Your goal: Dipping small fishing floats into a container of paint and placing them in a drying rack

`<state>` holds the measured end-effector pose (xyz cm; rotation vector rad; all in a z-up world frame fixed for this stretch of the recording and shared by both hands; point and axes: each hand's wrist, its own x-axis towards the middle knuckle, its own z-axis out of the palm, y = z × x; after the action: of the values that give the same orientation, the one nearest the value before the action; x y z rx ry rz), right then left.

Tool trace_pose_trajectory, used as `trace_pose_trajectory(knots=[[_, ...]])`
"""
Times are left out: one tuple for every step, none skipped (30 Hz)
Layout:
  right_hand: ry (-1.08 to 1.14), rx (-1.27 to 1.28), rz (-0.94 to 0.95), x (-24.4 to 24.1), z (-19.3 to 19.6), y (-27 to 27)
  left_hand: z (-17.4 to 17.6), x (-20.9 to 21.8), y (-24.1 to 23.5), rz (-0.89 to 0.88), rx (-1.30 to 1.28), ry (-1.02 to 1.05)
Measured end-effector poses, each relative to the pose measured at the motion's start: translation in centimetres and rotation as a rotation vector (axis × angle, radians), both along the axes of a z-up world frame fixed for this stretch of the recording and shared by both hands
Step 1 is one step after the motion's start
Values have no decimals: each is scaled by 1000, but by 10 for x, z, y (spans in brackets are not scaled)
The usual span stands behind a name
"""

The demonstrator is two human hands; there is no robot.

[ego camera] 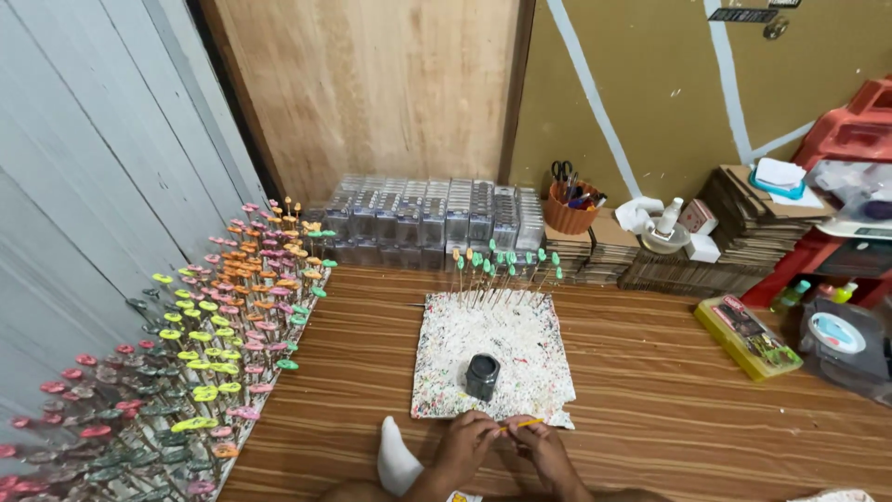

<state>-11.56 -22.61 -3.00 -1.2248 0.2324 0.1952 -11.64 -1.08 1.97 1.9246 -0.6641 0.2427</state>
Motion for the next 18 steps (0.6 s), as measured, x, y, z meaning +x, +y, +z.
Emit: trace_pose_trajectory(knots=[[-3, -2, 1, -1, 4, 1, 0, 0, -1, 1, -2, -3], [-2, 15, -2, -2, 8, 1, 0, 0, -2, 2, 3, 32], [-1, 32, -8, -4, 11, 2, 0, -1, -3, 1, 9, 68], [-3, 30, -10, -6, 15, 3, 0, -1, -3, -1, 7, 66], [0, 18, -11, -7, 19, 4, 1, 0, -3, 2, 35, 72], [4, 5, -11, -9, 23, 5, 2, 0, -2, 4, 62, 78], [2, 4, -13, -8, 19, 4, 2, 0, -3, 3, 61, 76], [9, 7, -14, -7, 16, 3, 1, 1, -3, -14, 44, 74], [16, 11, -14, -5, 14, 2, 2, 1, -2, -28, 27, 70], [13, 10, -14, -2, 11, 1, 2, 2, -3, -28, 26, 68], [17, 22, -15, -1, 7, 1, 2, 2, -3, -20, 27, 85], [20, 34, -16, 0, 3, 0, 2, 1, -3, -11, 29, 102], [19, 34, -15, -1, 7, 2, 4, 1, -2, -10, 28, 101], [39, 28, -36, -1, 10, 3, 5, 1, -2, -9, 68, 144], [60, 22, -58, -2, 13, 5, 6, 0, -2, -9, 108, 189], [60, 22, -59, 0, 18, 6, 12, 2, -2, -10, 108, 189], [35, 5, -62, -2, 22, 7, 16, 2, -3, 5, 153, 268], [11, -12, -65, -3, 25, 8, 20, 2, -3, 19, 197, 347]])
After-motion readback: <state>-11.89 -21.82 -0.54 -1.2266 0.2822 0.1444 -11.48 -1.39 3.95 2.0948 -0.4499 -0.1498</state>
